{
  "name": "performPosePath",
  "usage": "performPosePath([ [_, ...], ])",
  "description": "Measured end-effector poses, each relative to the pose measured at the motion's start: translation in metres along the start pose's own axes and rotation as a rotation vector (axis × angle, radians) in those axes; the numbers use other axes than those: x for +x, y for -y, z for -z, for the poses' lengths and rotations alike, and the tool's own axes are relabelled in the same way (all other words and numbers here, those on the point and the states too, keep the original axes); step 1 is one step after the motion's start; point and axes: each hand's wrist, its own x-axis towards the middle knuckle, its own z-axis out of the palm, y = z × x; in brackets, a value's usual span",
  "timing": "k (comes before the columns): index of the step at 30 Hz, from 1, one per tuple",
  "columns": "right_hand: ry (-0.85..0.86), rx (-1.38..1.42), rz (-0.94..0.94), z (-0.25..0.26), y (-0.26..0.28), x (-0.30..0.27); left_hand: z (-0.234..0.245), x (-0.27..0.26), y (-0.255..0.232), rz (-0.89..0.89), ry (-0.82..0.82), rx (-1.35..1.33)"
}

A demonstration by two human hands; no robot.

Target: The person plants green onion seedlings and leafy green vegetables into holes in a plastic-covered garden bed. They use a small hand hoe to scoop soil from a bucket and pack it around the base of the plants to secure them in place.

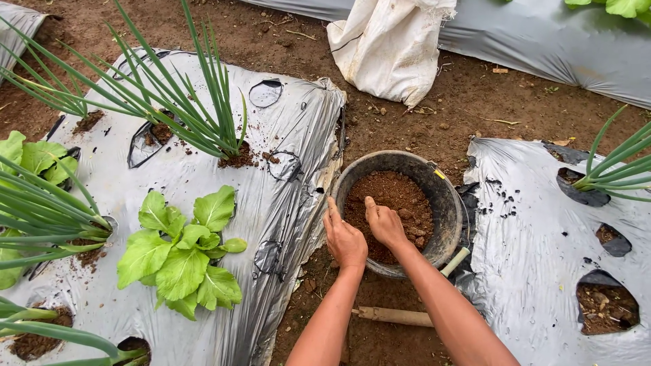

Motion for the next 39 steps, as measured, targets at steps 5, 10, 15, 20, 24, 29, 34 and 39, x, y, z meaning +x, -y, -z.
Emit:
performPosePath([
  [5,0.48,-0.659,0.443,0.0,-0.006,-0.015,0.004,-0.001,-0.007,-0.003,-0.002,-0.019],
  [10,0.675,-0.543,0.126,-0.01,-0.039,-0.003,-0.002,0.003,-0.003,-0.003,-0.014,0.003],
  [15,0.703,-0.507,0.046,-0.007,-0.038,-0.003,0.005,0.0,-0.009,0.02,0.001,0.011],
  [20,0.442,-0.409,-0.046,-0.012,-0.031,-0.018,0.01,-0.001,-0.017,0.032,0.033,0.016],
  [24,0.232,-0.334,-0.075,0.0,0.007,-0.016,0.005,0.005,-0.011,0.056,0.055,-0.036],
  [29,0.029,-0.167,-0.042,0.023,0.011,-0.022,-0.01,0.001,0.012,0.127,-0.031,0.016],
  [34,0.038,-0.146,0.044,0.01,-0.017,-0.039,0.012,-0.027,0.007,0.309,0.057,-0.116],
  [39,0.148,-0.25,-0.001,0.019,-0.011,-0.09,0.052,-0.068,0.014,0.306,0.162,-0.195],
])
